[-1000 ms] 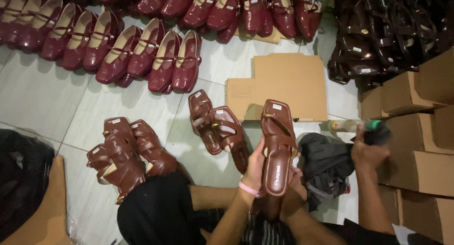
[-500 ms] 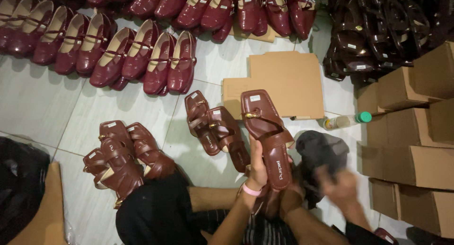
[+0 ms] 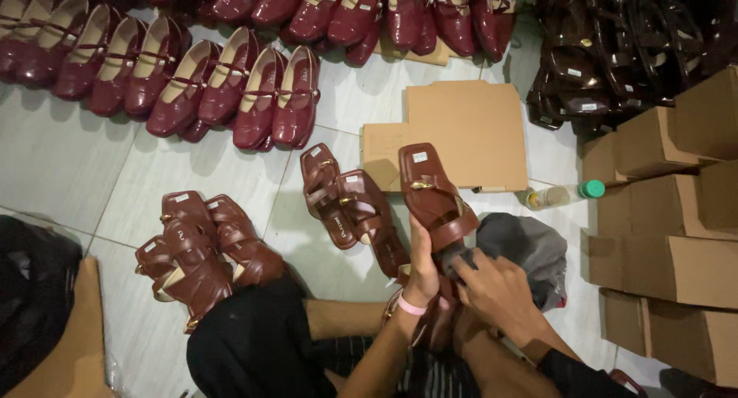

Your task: The person sits on the floor and wipes brown sandals with a dark cloth. They repeatedly pick up a sandal, wipe its surface, and place it back among other sandals on the floor.

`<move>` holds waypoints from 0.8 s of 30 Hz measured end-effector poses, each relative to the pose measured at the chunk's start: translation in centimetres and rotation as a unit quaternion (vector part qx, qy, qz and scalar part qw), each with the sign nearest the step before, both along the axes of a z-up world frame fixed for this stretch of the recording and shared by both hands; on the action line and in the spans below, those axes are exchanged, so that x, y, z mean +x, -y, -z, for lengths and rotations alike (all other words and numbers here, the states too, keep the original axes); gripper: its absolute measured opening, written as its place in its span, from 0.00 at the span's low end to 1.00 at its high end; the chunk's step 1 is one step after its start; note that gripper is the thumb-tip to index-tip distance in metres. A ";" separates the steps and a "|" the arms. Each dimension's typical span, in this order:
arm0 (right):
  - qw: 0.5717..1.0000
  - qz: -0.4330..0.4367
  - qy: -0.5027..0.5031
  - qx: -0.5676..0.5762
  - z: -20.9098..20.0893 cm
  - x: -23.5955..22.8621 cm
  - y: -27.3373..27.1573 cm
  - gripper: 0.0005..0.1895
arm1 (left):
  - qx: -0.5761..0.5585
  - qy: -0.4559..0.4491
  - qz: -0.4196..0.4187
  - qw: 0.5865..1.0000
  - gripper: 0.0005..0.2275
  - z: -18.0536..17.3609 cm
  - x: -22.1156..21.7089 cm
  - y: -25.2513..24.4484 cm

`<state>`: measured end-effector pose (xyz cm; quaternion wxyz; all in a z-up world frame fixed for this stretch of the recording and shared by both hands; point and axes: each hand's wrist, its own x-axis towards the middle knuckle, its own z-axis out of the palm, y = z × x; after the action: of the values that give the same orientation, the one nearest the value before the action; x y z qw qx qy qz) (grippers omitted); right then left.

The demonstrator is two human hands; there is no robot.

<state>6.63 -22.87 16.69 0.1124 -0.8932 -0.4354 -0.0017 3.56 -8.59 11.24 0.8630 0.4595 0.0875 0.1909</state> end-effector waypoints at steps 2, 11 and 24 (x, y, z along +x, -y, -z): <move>0.998 -0.022 0.045 -0.031 0.0 -0.1 0.1 0.21 | 0.002 -0.010 0.015 1.000 0.31 -0.3 0.0 0.1; 0.995 -0.064 0.071 -0.030 -0.3 -0.5 1.5 0.26 | -0.104 0.000 0.057 0.993 0.38 -1.3 -0.4 -0.5; 0.993 -0.072 0.089 -0.040 -0.8 -0.9 0.8 0.26 | -0.034 0.014 0.081 0.996 0.42 -2.1 -1.0 -0.3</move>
<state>5.78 -23.66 17.51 0.0375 -0.8597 -0.5064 -0.0553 2.54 -8.26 13.30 0.8921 0.4323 0.0443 0.1237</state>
